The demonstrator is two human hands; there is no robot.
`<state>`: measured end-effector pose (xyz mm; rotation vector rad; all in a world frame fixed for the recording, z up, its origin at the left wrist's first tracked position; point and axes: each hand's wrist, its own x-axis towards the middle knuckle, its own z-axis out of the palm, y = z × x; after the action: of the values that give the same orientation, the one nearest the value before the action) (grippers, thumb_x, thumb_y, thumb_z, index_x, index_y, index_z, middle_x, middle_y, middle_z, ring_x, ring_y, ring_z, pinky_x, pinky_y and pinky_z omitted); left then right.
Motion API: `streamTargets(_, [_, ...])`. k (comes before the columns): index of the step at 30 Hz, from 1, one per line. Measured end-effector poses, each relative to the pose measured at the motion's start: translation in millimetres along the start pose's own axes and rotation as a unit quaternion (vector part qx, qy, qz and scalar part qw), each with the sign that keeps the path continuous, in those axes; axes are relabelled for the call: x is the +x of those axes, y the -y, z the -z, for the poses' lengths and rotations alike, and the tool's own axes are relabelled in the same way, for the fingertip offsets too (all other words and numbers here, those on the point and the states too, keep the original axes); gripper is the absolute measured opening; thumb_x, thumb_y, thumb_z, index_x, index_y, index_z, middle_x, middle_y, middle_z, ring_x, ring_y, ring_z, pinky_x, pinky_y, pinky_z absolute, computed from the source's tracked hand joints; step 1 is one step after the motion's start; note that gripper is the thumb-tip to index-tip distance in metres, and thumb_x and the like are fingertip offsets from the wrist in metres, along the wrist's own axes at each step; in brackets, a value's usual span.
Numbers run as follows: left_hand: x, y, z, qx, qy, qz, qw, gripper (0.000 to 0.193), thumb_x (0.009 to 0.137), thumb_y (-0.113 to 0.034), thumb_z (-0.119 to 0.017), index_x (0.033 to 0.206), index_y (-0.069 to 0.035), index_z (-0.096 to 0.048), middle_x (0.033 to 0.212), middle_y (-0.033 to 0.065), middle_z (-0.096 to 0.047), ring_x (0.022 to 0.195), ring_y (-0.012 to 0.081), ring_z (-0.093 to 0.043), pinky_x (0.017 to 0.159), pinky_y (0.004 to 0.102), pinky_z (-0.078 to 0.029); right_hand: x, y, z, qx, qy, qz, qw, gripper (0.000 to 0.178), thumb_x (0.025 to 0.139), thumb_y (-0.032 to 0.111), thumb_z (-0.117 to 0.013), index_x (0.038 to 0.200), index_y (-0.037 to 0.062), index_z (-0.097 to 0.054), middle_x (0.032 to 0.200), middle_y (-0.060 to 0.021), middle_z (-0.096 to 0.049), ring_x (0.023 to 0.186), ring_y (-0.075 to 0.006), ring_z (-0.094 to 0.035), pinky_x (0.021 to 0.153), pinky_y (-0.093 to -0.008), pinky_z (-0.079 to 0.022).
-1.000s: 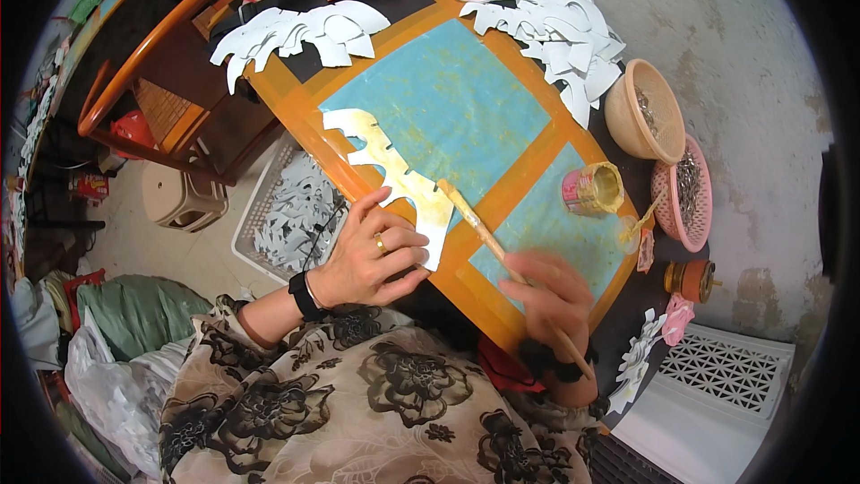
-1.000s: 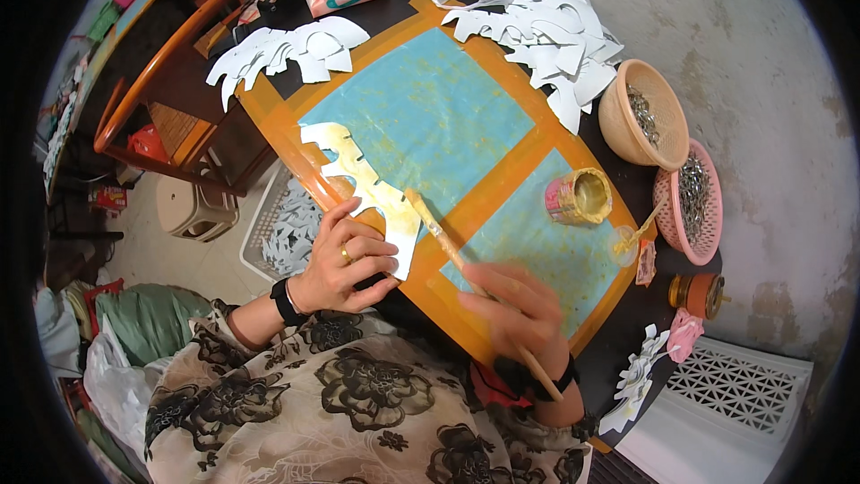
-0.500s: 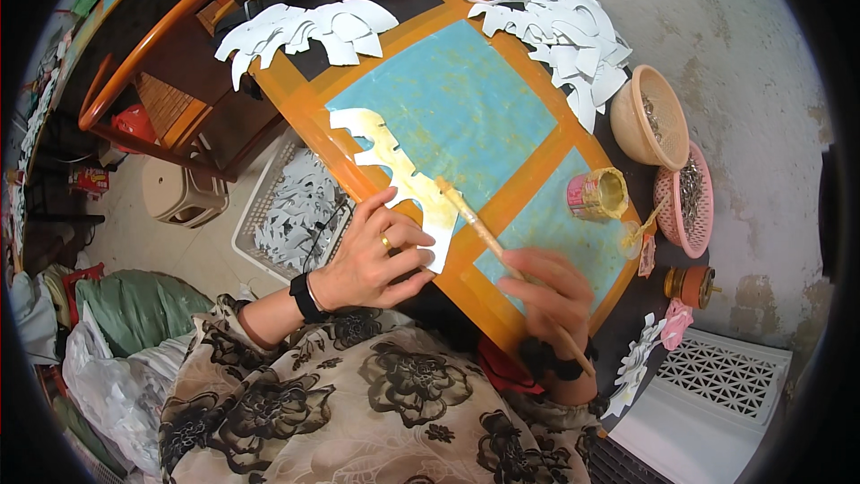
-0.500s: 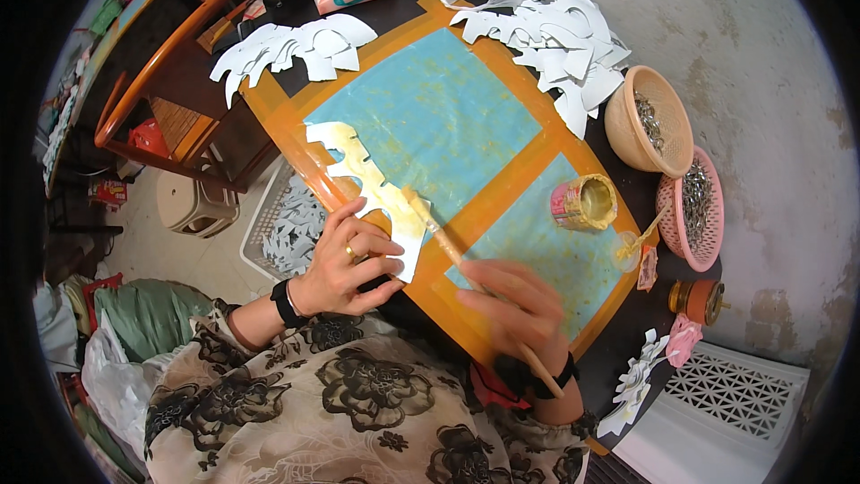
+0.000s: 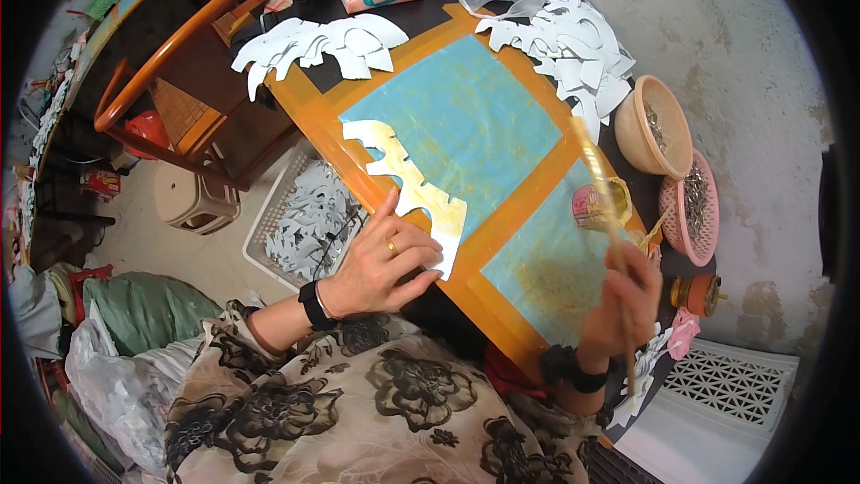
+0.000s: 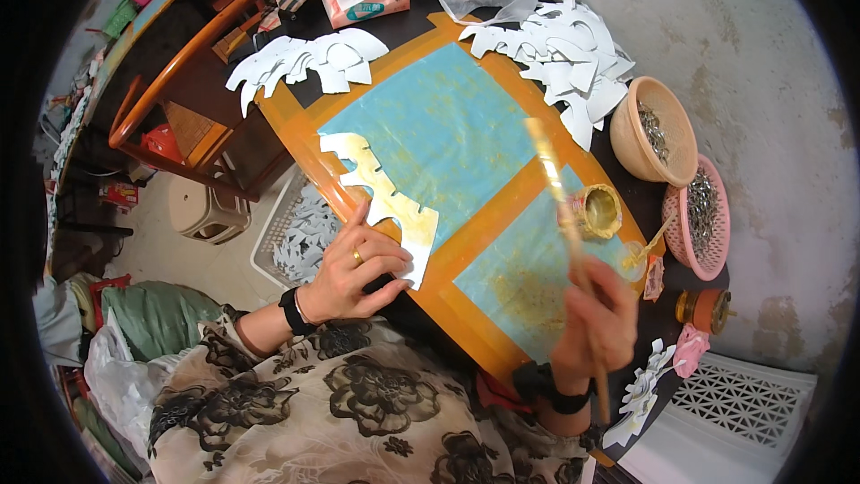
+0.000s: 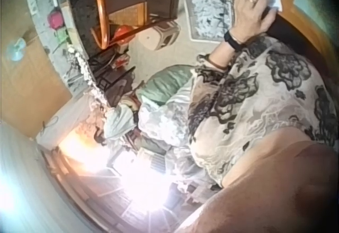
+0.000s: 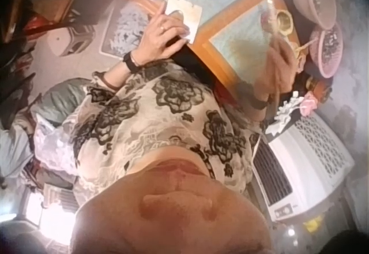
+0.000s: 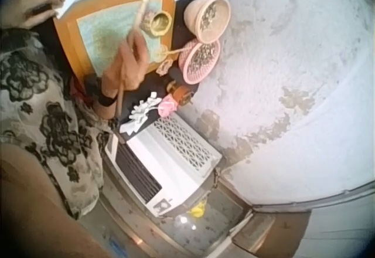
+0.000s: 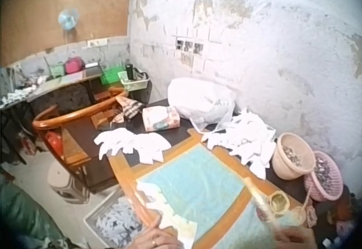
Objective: Apply glue to white shoe components using a brush on a workbench.
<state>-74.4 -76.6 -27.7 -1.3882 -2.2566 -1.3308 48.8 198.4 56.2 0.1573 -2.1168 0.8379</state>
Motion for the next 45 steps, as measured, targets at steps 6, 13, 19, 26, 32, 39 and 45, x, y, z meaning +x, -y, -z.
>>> streamTargets(6, [-2.4,-2.1,14.2,-0.13,-0.046,0.065,0.988,0.022,0.084,-0.003,-0.074,0.105,-0.006,-0.069,0.105,0.0056,-0.075,0.095,0.0251,-0.073,0.122,0.0583,-0.027,-9.3,-11.8,22.9,-0.004,-0.125,0.002,0.992,0.006,0.096,-0.003,-0.06,0.1,-0.0018,-0.063,0.115,-0.0293,-0.064,0.089,-0.0333,-0.069,0.072,-0.0365,-0.06])
streamTargets(13, [67.1,83.6,103.3,0.158,-0.116,0.131,0.972,0.037,0.089,-0.013,-0.069,0.123,-0.002,-0.062,0.12,0.0181,-0.064,0.11,0.0363,-0.06,0.096,0.041,-0.049,-46.2,-27.3,50.7,-0.013,-0.148,-0.105,0.983,0.016,0.099,-0.009,-0.045,0.106,-0.0032,-0.058,0.126,-0.0264,-0.059,0.109,-0.0317,-0.063,0.093,-0.038,-0.055])
streamTargets(19, [75.2,234.0,173.5,0.418,-0.024,0.243,0.875,0.038,0.087,-0.028,-0.07,0.121,-0.014,-0.07,0.128,0.0147,-0.065,0.117,0.0375,-0.059,0.098,0.0462,-0.049,-57.4,-38.1,66.9,0.041,-0.125,-0.051,0.99,0.013,0.101,-0.002,-0.052,0.107,-0.002,-0.064,0.125,-0.0263,-0.06,0.101,-0.0287,-0.063,0.086,-0.0366,-0.055])
streamTargets(26, [112.7,219.0,179.1,0.347,0.027,0.281,0.894,0.027,0.085,-0.031,-0.073,0.107,-0.017,-0.078,0.106,0.0099,-0.075,0.101,0.0338,-0.07,0.087,0.0445,-0.055,-49.8,-8.6,80.2,-0.006,-0.213,-0.108,0.971,0.003,0.094,-0.002,-0.064,0.096,-0.0023,-0.065,0.117,-0.0265,-0.063,0.088,-0.0291,-0.066,0.075,-0.0339,-0.056])
streamTargets(32, [145.1,195.3,189.6,0.419,-0.018,0.196,0.887,0.016,0.094,-0.023,-0.062,0.099,-0.011,-0.073,0.091,0.0175,-0.073,0.087,0.0388,-0.07,0.075,0.0496,-0.054,-48.5,-6.2,103.2,0.023,-0.192,-0.077,0.978,0.011,0.096,-0.002,-0.061,0.103,-0.0011,-0.069,0.125,-0.0238,-0.064,0.096,-0.0258,-0.067,0.082,-0.032,-0.056])
streamTargets(39, [215.2,-4.7,127.0,0.244,0.25,0.055,0.935,0.017,0.094,-0.014,-0.062,0.098,-0.001,-0.071,0.077,0.0136,-0.07,0.071,0.0269,-0.07,0.065,0.0365,-0.052,-56.5,-3.5,113.5,0.03,-0.249,-0.095,0.963,0.005,0.092,-0.002,-0.067,0.097,-0.0035,-0.068,0.117,-0.024,-0.066,0.087,-0.0258,-0.069,0.075,-0.0311,-0.058])
streamTargets(45, [216.1,-107.0,45.6,0.162,0.268,-0.219,0.924,0.018,0.083,-0.008,-0.069,0.1,-0.004,-0.072,0.08,0.0101,-0.071,0.069,0.0223,-0.069,0.064,0.035,-0.054,-53.1,1.8,121.3,0.062,-0.198,-0.161,0.965,0.007,0.089,0.0,-0.07,0.097,-0.0024,-0.07,0.101,-0.0205,-0.071,0.103,-0.0263,-0.067,0.079,-0.0288,-0.057])
